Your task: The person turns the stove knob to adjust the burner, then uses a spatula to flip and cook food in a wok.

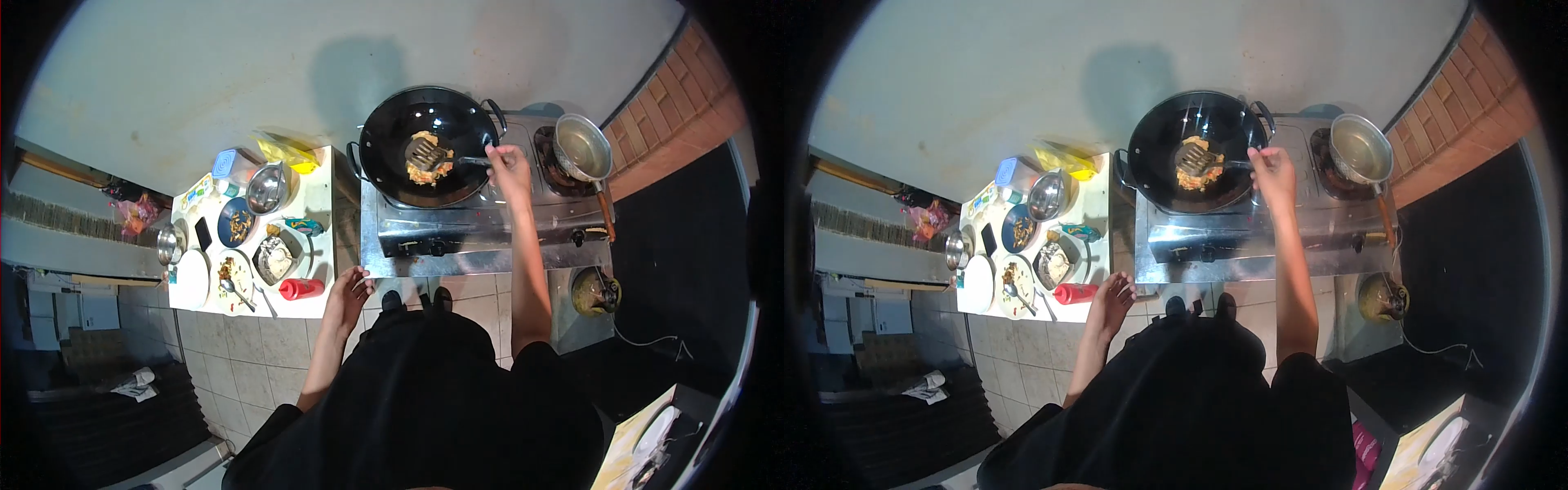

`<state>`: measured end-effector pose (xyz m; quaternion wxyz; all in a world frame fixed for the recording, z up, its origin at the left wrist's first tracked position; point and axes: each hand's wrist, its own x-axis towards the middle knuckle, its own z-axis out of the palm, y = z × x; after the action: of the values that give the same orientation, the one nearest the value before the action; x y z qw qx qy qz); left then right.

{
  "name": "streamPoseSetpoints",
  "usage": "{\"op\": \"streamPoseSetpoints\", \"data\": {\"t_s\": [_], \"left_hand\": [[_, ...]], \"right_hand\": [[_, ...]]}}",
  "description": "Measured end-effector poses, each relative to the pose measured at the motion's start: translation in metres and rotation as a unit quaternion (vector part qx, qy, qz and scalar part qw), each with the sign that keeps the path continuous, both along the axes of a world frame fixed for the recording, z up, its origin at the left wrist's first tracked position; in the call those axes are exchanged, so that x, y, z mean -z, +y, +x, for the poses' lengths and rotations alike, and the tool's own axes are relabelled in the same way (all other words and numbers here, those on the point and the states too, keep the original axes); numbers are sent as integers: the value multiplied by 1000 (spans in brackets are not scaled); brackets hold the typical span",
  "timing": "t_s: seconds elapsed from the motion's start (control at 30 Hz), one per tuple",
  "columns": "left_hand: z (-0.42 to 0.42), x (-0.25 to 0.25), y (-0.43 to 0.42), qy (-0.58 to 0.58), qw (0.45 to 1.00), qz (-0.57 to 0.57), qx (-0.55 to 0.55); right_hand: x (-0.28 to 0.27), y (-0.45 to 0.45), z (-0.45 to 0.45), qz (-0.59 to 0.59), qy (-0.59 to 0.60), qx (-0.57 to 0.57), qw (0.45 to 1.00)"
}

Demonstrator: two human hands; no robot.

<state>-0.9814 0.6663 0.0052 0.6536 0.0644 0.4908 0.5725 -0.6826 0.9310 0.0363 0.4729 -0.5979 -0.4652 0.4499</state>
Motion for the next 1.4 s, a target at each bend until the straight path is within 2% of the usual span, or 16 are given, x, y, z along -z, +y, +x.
{"op": "streamPoseSetpoints", "data": {"t_s": [0.1, 0.2, 0.27, 0.33, 0.37, 0.47, 0.5, 0.63, 0.77, 0.87, 0.93, 1.03, 1.13, 1.23, 1.33, 1.4], "left_hand": [[-4, 5, -3, -14, 1000, 2, -2], [-8, 6, -2, -23, 1000, 4, -8], [-11, 6, 0, -28, 1000, -3, -13], [-15, 5, 3, -39, 999, 1, -22], [-18, 4, 4, -47, 999, 2, -27], [-30, 4, 2, -39, 999, 3, -25], [-36, 6, -1, -41, 999, -1, -22], [-62, 22, 8, -59, 998, -5, -33], [-83, 32, 14, -58, 998, 4, -39], [-89, 38, 16, -58, 998, 2, -40], [-85, 34, 19, -50, 998, -7, -48], [-72, 24, 24, -38, 996, -3, -81], [-54, 15, 28, -32, 992, -3, -125], [-34, 21, 30, -39, 991, 3, -130], [-15, 21, 34, -41, 990, 8, -137], [-6, 20, 34, -41, 988, 19, -149]], "right_hand": [[-3, 16, -26, 107, 130, -20, 986], [2, 36, -51, 171, 103, -36, 979], [5, 45, -61, 159, 73, -40, 984], [1, 51, -72, 178, -131, -26, 975], [-1, 54, -74, 180, -134, -29, 974], [-44, 42, -78, 245, -247, -76, 934], [-50, 43, -77, 296, -225, -90, 924], [-85, 45, -63, 297, -255, -120, 912], [-93, 48, -53, 282, -339, -112, 891], [-77, 56, -43, 292, -358, -83, 883], [-77, 60, -43, 278, -337, -93, 895], [-57, 79, -42, 333, -331, -122, 874], [-45, 98, -45, 306, -271, -149, 900], [-32, 115, -44, 242, -131, -194, 942], [-31, 142, -31, 241, -96, -225, 939], [-36, 157, -23, 234, -116, -243, 934]]}}
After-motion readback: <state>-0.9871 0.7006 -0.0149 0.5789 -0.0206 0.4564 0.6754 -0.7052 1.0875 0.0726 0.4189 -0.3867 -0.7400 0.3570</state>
